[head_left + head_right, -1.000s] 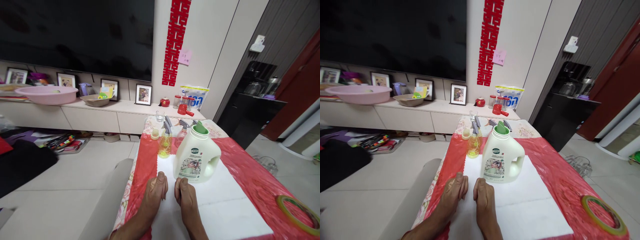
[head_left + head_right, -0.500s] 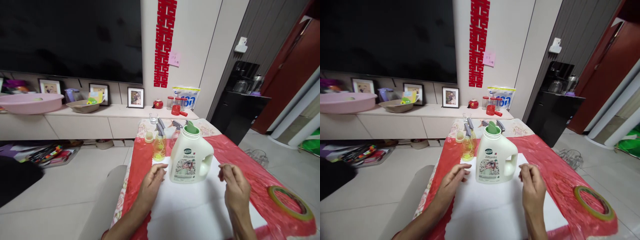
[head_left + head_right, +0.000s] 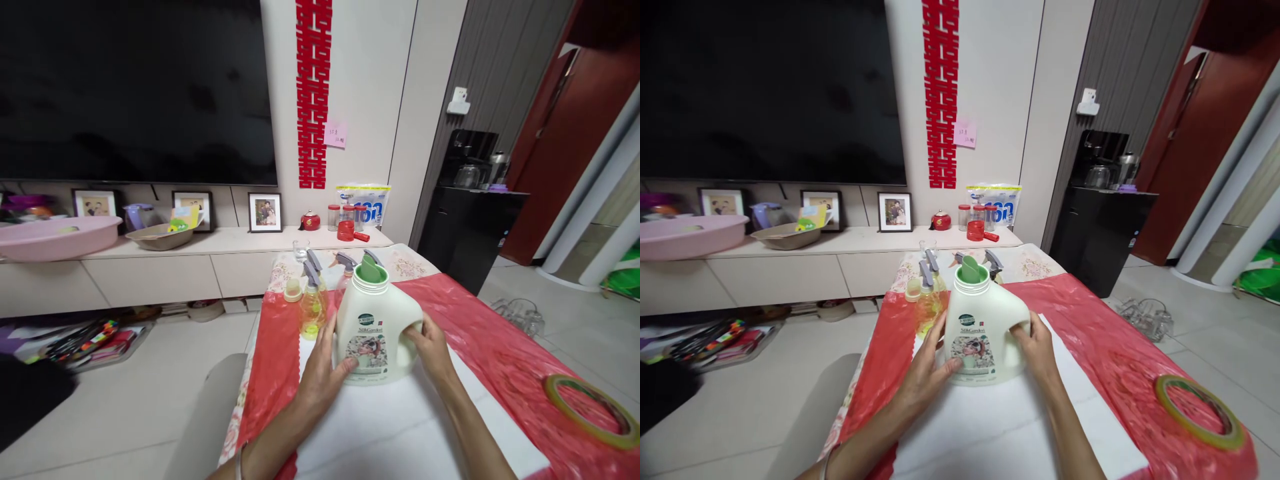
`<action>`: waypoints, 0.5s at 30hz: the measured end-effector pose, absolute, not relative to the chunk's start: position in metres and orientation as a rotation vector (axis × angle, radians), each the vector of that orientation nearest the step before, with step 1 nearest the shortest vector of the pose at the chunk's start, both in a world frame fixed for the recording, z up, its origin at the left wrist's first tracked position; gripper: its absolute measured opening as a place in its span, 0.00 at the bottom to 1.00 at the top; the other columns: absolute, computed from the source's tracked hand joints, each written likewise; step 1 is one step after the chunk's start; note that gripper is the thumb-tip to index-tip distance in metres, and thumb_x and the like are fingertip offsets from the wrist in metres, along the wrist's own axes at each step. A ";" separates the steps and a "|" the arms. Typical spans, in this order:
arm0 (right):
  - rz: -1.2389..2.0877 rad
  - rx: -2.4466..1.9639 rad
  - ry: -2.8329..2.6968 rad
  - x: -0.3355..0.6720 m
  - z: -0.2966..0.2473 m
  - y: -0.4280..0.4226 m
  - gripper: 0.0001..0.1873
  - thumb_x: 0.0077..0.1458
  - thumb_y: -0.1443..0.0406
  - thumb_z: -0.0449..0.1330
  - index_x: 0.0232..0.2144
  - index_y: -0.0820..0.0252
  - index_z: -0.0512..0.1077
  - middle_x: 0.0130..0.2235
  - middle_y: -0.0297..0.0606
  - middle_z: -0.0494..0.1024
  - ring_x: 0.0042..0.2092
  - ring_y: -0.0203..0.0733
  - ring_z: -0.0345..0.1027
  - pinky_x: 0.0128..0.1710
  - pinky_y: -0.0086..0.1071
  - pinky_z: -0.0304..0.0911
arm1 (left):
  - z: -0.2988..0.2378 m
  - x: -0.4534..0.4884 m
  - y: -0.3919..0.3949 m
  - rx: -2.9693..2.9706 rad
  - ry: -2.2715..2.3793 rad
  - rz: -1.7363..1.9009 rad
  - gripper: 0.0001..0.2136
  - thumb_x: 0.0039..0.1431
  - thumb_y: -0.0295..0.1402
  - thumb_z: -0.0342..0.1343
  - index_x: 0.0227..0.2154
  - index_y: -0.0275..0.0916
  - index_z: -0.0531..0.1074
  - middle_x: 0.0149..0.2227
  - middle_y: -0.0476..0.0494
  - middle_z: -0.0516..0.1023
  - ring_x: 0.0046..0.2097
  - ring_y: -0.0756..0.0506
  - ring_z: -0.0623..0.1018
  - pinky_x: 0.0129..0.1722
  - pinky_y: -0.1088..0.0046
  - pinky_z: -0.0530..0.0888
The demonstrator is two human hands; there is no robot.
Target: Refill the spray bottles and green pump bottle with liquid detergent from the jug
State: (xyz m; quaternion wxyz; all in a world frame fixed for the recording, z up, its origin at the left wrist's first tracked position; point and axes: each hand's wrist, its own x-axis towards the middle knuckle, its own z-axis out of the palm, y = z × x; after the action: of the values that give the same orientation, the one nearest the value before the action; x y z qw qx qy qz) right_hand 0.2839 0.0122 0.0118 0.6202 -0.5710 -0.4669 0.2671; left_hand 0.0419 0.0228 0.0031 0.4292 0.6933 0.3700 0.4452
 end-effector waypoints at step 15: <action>0.275 -1.508 -0.650 0.351 0.015 -0.039 0.10 0.31 0.60 0.55 0.18 0.61 0.63 0.19 0.35 0.65 0.23 0.36 0.57 0.20 0.28 0.55 | 0.046 0.103 0.010 1.929 0.696 1.005 0.44 0.49 0.32 0.67 0.68 0.50 0.52 0.67 0.40 0.61 0.67 0.35 0.62 0.66 0.54 0.61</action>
State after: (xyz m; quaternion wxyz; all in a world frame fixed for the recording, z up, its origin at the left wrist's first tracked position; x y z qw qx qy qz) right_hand 0.3514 -0.0395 0.0154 0.6729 -0.6700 -0.2887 0.1224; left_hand 0.1031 0.0097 0.0455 0.4161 0.7681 0.2771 0.4001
